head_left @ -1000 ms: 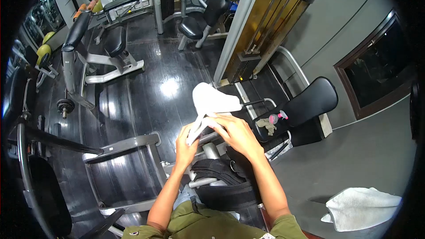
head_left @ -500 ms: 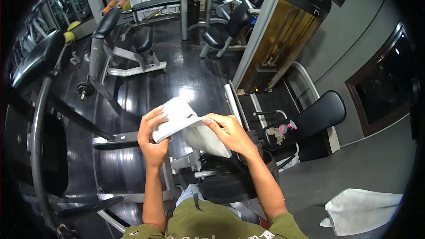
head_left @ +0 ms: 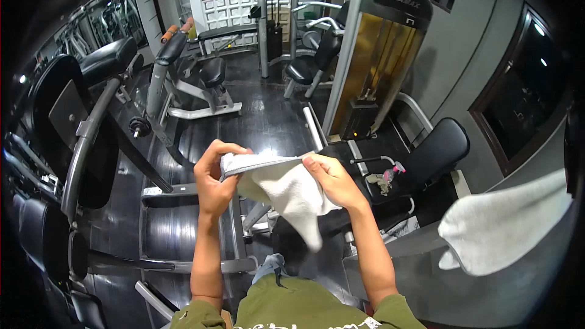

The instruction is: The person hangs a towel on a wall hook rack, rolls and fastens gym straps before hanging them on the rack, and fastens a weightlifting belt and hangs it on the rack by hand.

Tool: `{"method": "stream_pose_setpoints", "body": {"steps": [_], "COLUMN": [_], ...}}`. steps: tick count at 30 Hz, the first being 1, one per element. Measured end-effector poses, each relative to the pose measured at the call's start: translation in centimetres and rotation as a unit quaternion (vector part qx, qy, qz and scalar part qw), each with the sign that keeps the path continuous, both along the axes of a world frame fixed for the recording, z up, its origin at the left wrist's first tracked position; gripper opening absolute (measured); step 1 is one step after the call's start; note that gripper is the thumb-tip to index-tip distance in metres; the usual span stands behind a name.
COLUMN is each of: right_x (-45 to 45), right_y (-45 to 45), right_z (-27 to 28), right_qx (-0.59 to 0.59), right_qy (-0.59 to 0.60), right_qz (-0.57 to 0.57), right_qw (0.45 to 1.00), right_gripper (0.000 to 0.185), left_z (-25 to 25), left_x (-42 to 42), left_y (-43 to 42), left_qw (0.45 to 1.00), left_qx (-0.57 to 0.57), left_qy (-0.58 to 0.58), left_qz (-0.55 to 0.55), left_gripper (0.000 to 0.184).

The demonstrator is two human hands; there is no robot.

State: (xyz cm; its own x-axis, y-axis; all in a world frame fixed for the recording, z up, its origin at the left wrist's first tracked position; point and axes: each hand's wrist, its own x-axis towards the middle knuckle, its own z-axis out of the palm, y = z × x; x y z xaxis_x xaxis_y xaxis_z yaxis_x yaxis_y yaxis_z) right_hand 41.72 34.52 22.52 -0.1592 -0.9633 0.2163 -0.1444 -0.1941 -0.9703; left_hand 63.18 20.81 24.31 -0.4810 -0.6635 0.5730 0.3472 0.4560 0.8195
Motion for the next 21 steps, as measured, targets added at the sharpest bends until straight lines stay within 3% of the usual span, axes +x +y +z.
{"method": "stream_pose_setpoints", "body": {"steps": [4,10,13,17,21], "right_x": [0.8,1.5,1.9,3.6,5.3], "right_y": [6.4,16.7,21.3,26.9,31.8], "right_z": [0.5,0.5,0.0,0.1,-0.2], "right_qx": [-0.033,-0.027,-0.022,-0.025,-0.047], "right_qy": [-0.024,0.031,0.009,-0.041,-0.064], "right_qz": [-0.073,-0.238,-0.305,-0.389,-0.478], "right_qw": [0.996,0.97,0.952,0.92,0.875], "right_gripper": [0.034,0.031,0.036,0.038,0.036], "left_z": [1.0,1.7,1.2,1.3,0.0], "left_x": [-0.8,-2.5,-4.3,-6.7,-10.1], "left_y": [3.9,9.7,11.8,15.4,19.1], "left_qw": [0.996,0.974,0.959,0.931,0.913], "left_qx": [0.056,0.022,-0.082,-0.09,-0.054], "left_qy": [0.005,-0.105,-0.108,-0.114,-0.021], "left_qz": [-0.075,-0.199,-0.248,-0.334,-0.403], "left_gripper": [0.028,0.035,0.038,0.04,0.02]}}
